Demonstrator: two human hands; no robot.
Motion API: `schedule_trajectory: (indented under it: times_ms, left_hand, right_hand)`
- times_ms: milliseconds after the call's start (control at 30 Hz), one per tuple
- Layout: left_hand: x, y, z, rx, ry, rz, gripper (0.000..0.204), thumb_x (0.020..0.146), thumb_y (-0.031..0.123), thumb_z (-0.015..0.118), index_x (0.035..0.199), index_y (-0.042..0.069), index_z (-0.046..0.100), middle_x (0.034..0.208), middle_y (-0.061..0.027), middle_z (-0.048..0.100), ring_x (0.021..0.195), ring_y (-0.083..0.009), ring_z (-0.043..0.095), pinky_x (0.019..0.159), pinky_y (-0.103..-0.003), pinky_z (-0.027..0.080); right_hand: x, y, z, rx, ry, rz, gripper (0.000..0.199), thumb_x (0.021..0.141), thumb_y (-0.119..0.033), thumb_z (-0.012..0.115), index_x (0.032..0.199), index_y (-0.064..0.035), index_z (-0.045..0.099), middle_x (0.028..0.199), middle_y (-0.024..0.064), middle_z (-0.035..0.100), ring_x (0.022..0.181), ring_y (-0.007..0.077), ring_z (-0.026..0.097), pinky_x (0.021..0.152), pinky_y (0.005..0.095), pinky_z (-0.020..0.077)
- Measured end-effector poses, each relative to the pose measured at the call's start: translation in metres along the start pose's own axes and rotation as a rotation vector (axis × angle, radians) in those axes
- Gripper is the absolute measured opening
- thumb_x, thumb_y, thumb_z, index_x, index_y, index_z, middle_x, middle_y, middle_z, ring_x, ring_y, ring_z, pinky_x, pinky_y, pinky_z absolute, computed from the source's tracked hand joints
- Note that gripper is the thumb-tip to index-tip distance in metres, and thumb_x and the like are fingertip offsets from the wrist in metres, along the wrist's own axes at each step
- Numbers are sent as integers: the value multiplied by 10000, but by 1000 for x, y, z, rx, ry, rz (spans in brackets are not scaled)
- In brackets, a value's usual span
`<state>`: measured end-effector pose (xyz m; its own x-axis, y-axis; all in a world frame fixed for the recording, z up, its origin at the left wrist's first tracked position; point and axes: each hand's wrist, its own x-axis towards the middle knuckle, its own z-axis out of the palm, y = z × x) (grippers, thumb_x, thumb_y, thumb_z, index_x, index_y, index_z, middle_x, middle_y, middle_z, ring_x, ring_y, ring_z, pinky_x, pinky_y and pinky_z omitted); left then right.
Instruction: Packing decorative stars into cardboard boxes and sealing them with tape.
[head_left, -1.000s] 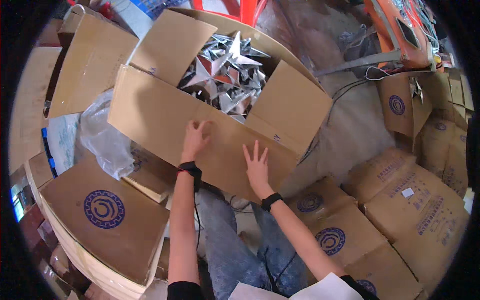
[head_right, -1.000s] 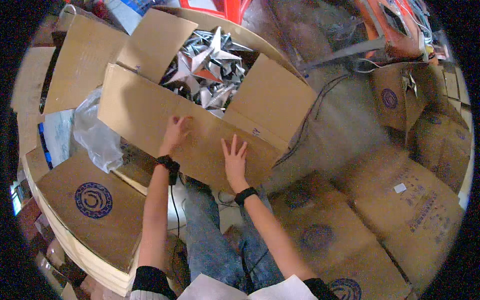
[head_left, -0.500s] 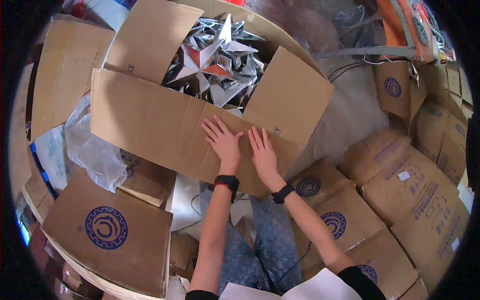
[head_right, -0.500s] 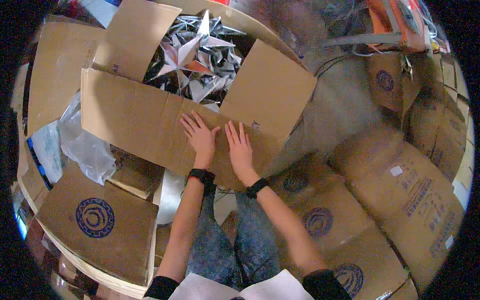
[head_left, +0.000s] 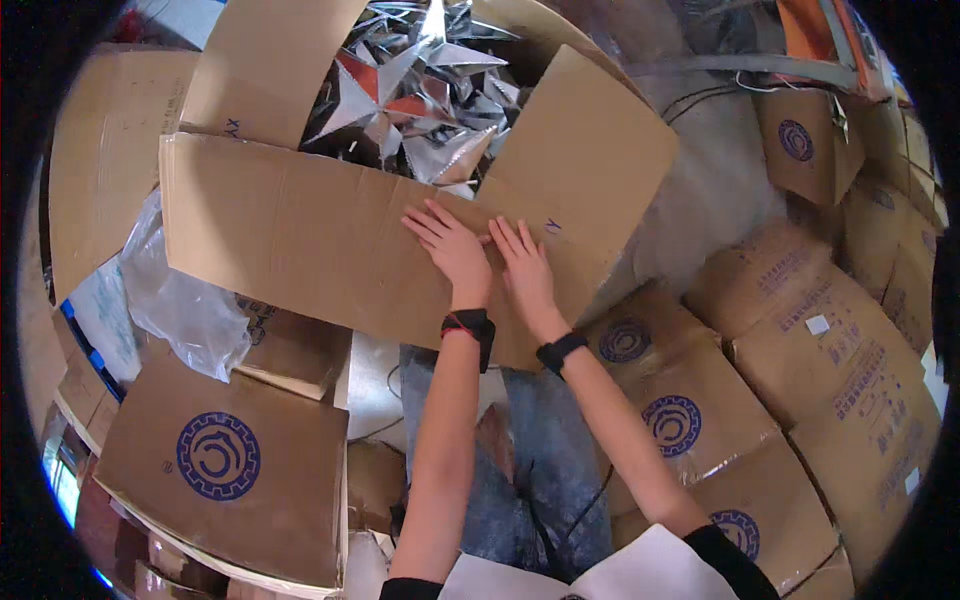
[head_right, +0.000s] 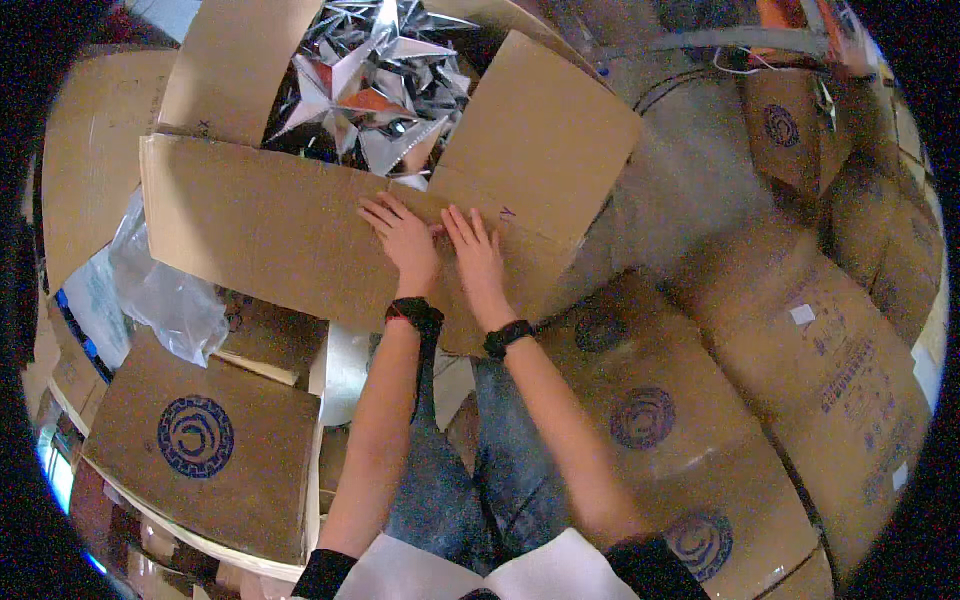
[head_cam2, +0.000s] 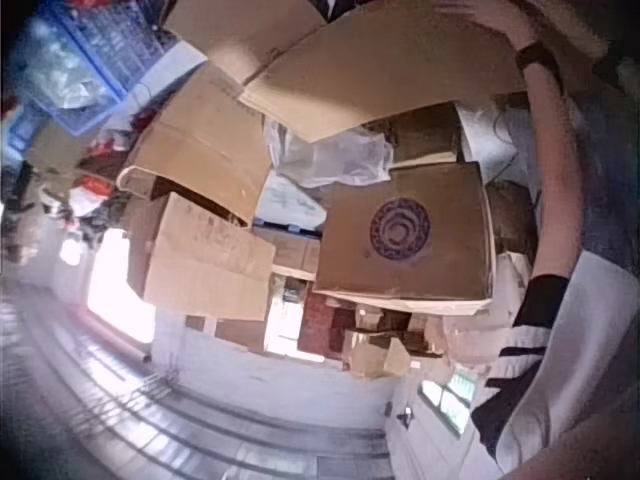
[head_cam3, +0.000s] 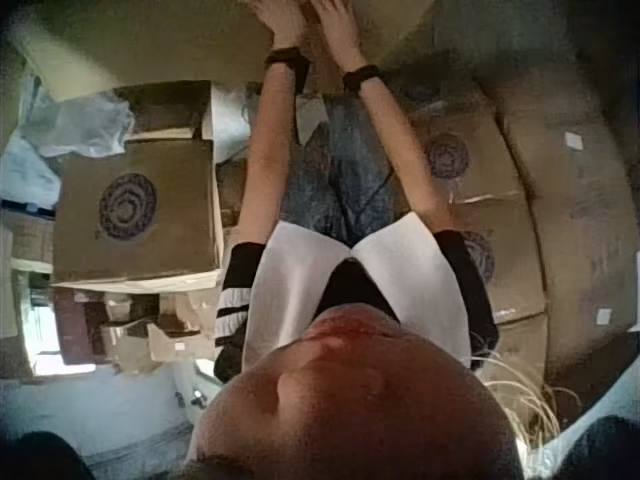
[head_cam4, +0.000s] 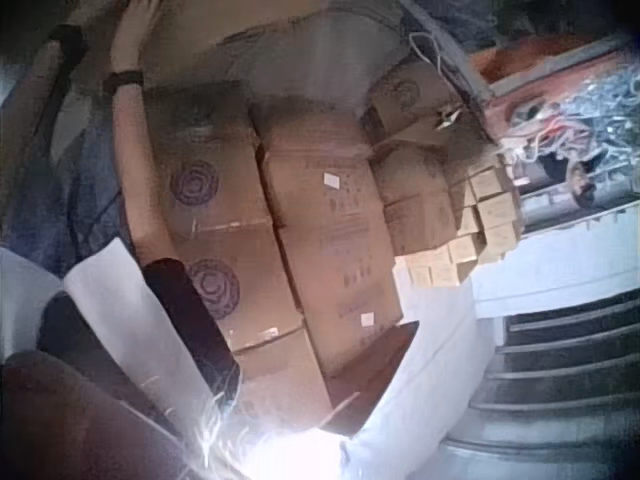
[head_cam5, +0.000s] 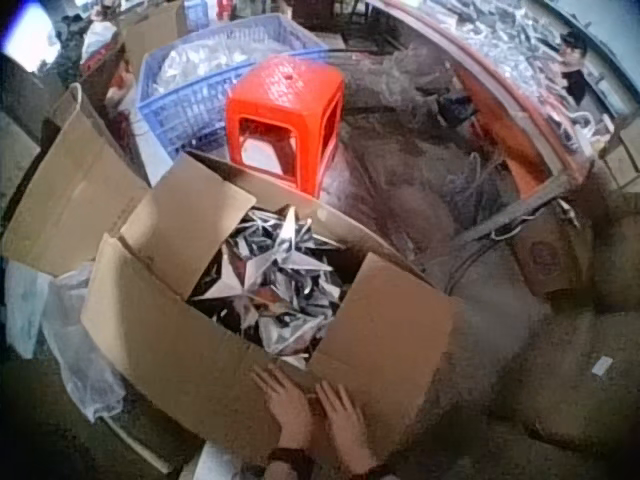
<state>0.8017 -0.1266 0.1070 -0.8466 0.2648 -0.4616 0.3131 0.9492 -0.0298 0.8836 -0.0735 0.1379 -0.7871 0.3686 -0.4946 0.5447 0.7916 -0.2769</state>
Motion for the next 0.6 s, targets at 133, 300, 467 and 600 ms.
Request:
schedule_trajectory:
  times_ms: [133,300,467,600]
  left_hand:
    - [-7,-14,-4,-197,36,72,915,636,329,679,1304,-19,159,1341,-279,108,1248,-384,163,947,-362,327]
    - [-12,-10,6,-206,35,370,791,667,241,639,1317,83,216,1367,-193,146,1246,-360,193,940,-383,332]
    - [-15,-19,8,-296,36,341,686,706,125,571,1311,115,249,1367,-174,162,1241,-361,203,932,-381,339]
    - [-11,-10,3,-298,49,383,651,723,91,539,1307,108,253,1364,-176,170,1237,-355,216,902,-401,366]
  right_hand:
    - [5,-9,-4,-91,-55,27,595,760,-108,492,1308,-150,263,1333,-11,303,1213,249,289,936,505,301]
    - [6,2,-4,30,-39,18,542,773,-101,472,1286,-142,304,1331,-5,306,1203,251,307,930,531,290]
    - [4,1,-14,152,-85,-42,558,717,-49,522,1248,-107,362,1326,52,317,1189,287,328,914,446,346]
    - [5,37,-11,423,15,-125,436,746,-35,466,1180,-69,442,1281,96,380,1166,280,366,919,357,350]
